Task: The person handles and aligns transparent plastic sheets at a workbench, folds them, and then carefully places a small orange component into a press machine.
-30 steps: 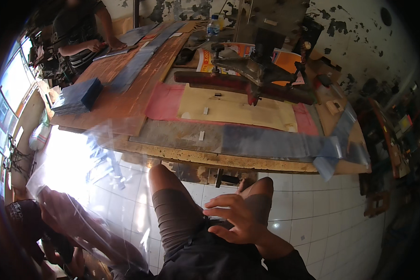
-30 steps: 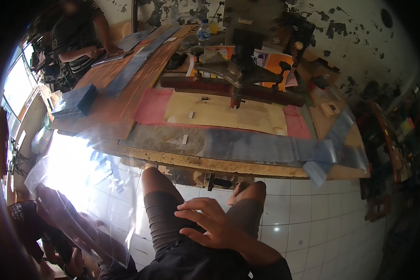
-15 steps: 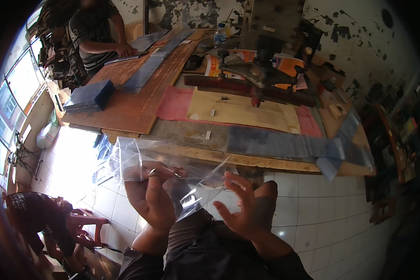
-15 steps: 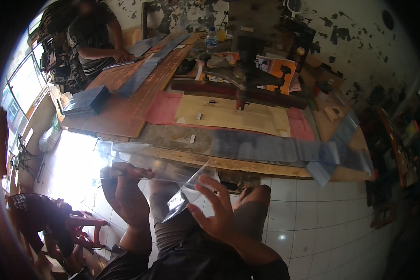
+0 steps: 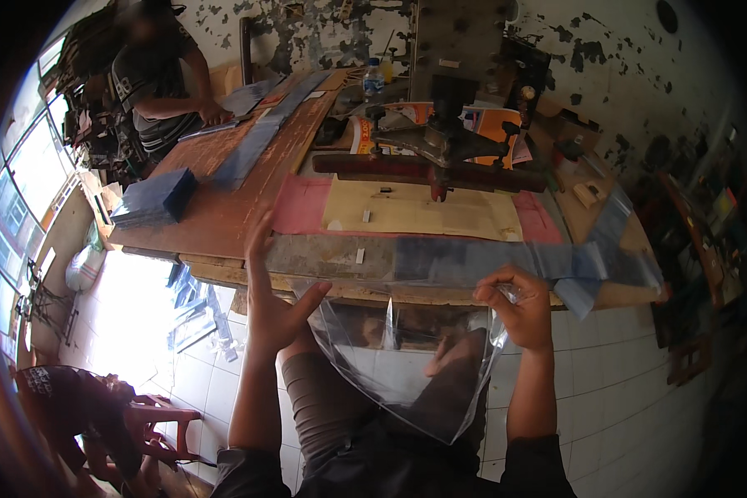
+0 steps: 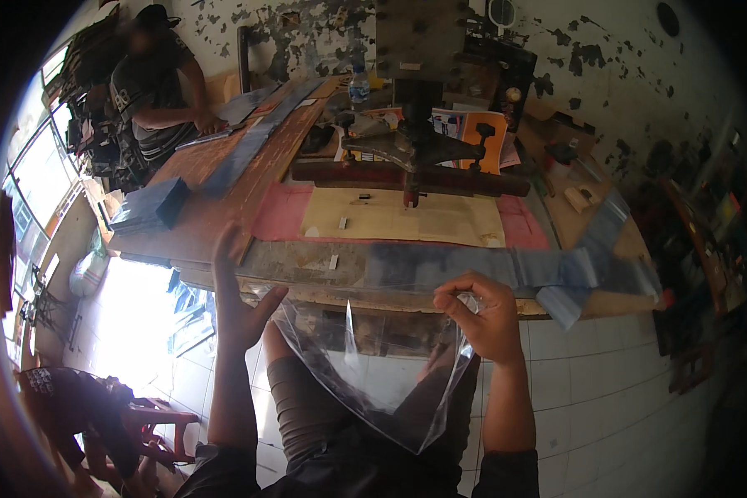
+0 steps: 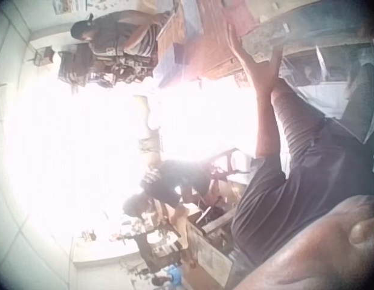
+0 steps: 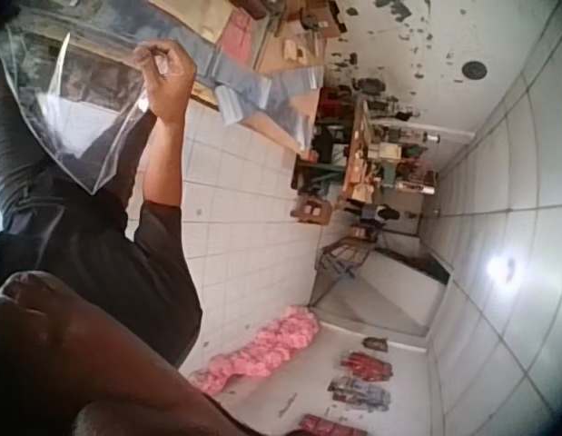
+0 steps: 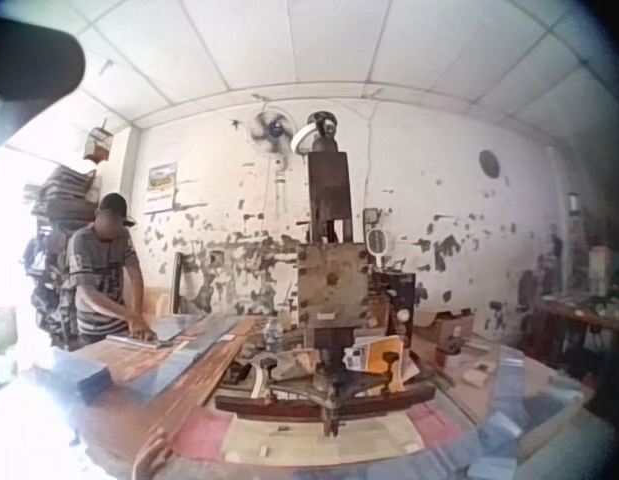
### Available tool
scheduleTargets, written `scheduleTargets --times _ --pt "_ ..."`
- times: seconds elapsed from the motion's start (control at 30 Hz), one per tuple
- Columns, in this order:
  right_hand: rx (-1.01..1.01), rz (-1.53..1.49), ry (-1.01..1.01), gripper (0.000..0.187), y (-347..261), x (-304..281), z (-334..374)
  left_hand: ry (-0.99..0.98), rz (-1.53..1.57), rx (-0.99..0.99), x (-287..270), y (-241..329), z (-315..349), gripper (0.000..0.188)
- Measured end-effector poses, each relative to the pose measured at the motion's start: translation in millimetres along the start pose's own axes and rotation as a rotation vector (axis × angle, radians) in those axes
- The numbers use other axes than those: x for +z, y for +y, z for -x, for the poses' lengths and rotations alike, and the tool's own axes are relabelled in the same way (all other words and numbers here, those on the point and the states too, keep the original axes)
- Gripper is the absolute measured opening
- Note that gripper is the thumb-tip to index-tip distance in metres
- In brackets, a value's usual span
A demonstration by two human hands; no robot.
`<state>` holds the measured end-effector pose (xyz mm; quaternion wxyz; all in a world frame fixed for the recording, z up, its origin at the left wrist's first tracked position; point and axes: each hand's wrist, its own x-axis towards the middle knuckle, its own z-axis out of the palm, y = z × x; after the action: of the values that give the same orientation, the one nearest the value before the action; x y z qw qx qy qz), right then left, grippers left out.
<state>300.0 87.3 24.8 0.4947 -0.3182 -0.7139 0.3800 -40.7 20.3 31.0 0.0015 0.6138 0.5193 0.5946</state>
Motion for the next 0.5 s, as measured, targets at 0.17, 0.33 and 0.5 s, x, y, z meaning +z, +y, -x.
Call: scheduleTargets --times 0.17,0.33,0.5 --pt "0.172 -0.148 -0.017 0.015 24.4 -9.4 -23.2 -0.493 0.541 -0.345 9.2 -62.5 4.3 0.035" --pt "0.151 -0.054 -0.076 0.019 56.0 -7.3 -29.2 -0.208 0.578 -0.595 47.7 -81.3 4.9 0.025" --pt "0.292 -0.223 -0.006 0.024 95.5 -4.6 -26.1 -0.213 0.436 -0.504 63.2 -108.9 2.5 0.028"
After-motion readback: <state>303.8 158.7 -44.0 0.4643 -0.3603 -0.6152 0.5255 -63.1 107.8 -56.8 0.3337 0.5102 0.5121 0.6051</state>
